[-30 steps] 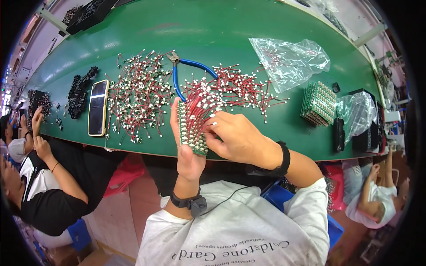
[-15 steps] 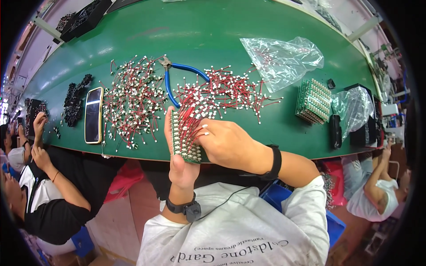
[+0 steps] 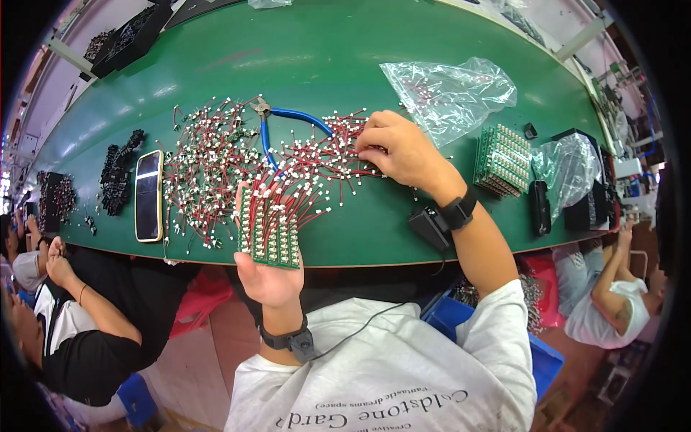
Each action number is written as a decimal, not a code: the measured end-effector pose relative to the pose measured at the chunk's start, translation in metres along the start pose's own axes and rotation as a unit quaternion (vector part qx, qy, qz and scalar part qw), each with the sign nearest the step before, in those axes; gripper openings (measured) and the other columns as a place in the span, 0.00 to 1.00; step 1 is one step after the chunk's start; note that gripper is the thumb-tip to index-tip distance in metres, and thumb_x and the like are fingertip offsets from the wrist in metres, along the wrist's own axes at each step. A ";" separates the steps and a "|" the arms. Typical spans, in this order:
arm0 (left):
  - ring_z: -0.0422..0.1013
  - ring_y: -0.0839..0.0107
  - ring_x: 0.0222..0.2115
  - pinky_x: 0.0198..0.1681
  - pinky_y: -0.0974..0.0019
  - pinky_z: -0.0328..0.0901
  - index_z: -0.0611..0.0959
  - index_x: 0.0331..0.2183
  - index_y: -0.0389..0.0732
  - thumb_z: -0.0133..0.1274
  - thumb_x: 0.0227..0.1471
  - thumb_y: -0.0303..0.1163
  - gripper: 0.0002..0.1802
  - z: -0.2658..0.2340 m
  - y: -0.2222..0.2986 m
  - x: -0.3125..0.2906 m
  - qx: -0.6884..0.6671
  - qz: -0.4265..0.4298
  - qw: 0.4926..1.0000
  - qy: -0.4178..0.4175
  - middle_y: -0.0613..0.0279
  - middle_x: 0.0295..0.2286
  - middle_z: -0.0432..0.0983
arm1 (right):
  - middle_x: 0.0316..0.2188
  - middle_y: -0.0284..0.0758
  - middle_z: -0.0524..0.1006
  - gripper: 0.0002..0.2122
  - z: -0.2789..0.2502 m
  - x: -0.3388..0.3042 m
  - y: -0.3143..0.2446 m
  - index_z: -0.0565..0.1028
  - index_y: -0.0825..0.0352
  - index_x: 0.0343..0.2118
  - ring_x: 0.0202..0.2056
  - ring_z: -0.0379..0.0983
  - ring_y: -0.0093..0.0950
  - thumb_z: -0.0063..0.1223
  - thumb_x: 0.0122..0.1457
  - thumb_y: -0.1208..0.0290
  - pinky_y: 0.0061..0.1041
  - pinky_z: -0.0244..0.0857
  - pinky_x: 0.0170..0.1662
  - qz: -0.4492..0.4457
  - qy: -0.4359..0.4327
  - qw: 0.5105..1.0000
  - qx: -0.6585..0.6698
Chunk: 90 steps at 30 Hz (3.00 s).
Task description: The person picks up a circuit board and inserts the connectors of small red wires into it by hand. They handle the wires one at a time, occasionally gathering more from the table to complete the board.
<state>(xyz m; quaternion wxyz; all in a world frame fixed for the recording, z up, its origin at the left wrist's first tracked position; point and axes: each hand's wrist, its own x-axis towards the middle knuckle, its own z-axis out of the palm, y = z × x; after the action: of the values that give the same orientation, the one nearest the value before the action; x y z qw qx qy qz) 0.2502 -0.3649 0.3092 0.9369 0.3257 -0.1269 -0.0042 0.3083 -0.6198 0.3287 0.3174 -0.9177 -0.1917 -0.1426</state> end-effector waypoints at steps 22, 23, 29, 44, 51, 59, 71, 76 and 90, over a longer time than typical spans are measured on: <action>0.60 0.46 0.58 0.63 0.48 0.51 0.59 0.62 0.32 0.39 0.60 0.59 0.44 -0.011 -0.001 0.001 -0.044 0.023 0.998 0.038 0.35 0.59 0.57 | 0.33 0.35 0.76 0.09 0.005 -0.006 -0.057 0.77 0.74 0.42 0.35 0.75 0.22 0.55 0.58 0.83 0.21 0.71 0.38 0.088 0.004 0.860 0.502; 0.60 0.46 0.58 0.63 0.48 0.51 0.59 0.62 0.32 0.39 0.60 0.59 0.44 -0.011 -0.002 0.001 -0.041 0.025 0.998 0.041 0.35 0.59 0.57 | 0.32 0.34 0.76 0.09 0.006 -0.008 -0.060 0.76 0.75 0.43 0.34 0.74 0.22 0.55 0.59 0.82 0.21 0.70 0.37 0.124 -0.019 0.821 0.556; 0.61 0.46 0.58 0.63 0.48 0.53 0.59 0.62 0.33 0.39 0.59 0.61 0.45 -0.001 -0.007 0.002 -0.052 0.023 0.996 0.063 0.38 0.59 0.57 | 0.29 0.34 0.76 0.04 0.006 -0.013 -0.082 0.75 0.72 0.34 0.27 0.74 0.21 0.55 0.57 0.81 0.21 0.69 0.30 0.072 -0.094 0.910 0.396; 0.61 0.47 0.57 0.61 0.45 0.55 0.58 0.62 0.33 0.38 0.59 0.60 0.44 0.004 -0.015 -0.003 -0.004 0.022 0.998 0.054 0.39 0.59 0.57 | 0.32 0.41 0.74 0.07 0.043 -0.023 -0.093 0.74 0.68 0.34 0.33 0.73 0.40 0.56 0.52 0.83 0.34 0.68 0.34 -0.055 -0.067 0.967 0.241; 0.62 0.49 0.57 0.62 0.48 0.54 0.53 0.64 0.34 0.38 0.59 0.60 0.46 0.008 -0.013 -0.003 -0.007 0.017 0.999 0.042 0.39 0.59 0.58 | 0.31 0.39 0.74 0.11 0.047 -0.026 -0.093 0.73 0.68 0.36 0.30 0.74 0.37 0.54 0.49 0.86 0.31 0.69 0.31 -0.080 -0.034 0.976 0.202; 0.61 0.54 0.58 0.62 0.51 0.53 0.46 0.65 0.36 0.49 0.52 0.56 0.52 0.017 -0.011 -0.004 0.017 -0.001 0.998 0.063 0.47 0.59 0.59 | 0.24 0.39 0.73 0.09 0.051 -0.025 -0.101 0.70 0.70 0.32 0.23 0.74 0.35 0.56 0.47 0.85 0.30 0.69 0.27 -0.035 -0.002 0.975 0.220; 0.63 0.55 0.56 0.61 0.53 0.55 0.44 0.65 0.37 0.53 0.49 0.58 0.57 0.023 -0.008 -0.003 0.073 -0.031 0.997 0.025 0.46 0.57 0.61 | 0.25 0.41 0.73 0.11 0.049 -0.024 -0.100 0.69 0.71 0.34 0.26 0.75 0.40 0.54 0.46 0.85 0.34 0.69 0.29 -0.065 -0.020 0.979 0.193; 0.63 0.55 0.56 0.61 0.53 0.56 0.44 0.65 0.36 0.53 0.49 0.60 0.58 0.019 -0.007 -0.004 0.049 -0.044 0.997 0.049 0.46 0.56 0.62 | 0.28 0.41 0.75 0.12 0.045 -0.022 -0.100 0.70 0.72 0.36 0.27 0.75 0.40 0.55 0.47 0.85 0.35 0.71 0.30 -0.069 -0.037 0.977 0.198; 0.63 0.55 0.56 0.61 0.53 0.56 0.45 0.65 0.34 0.49 0.52 0.61 0.56 0.013 -0.006 -0.001 0.010 -0.019 0.999 0.030 0.47 0.57 0.63 | 0.26 0.36 0.73 0.13 0.043 -0.018 -0.094 0.73 0.67 0.37 0.28 0.74 0.35 0.59 0.47 0.76 0.32 0.68 0.30 -0.133 0.006 0.988 0.074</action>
<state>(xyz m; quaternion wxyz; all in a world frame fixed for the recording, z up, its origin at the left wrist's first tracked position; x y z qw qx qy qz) 0.2470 -0.3779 0.3155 0.9366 0.3377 -0.0929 -0.0112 0.2570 -0.5291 0.3385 0.3641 -0.8568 -0.3205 -0.1749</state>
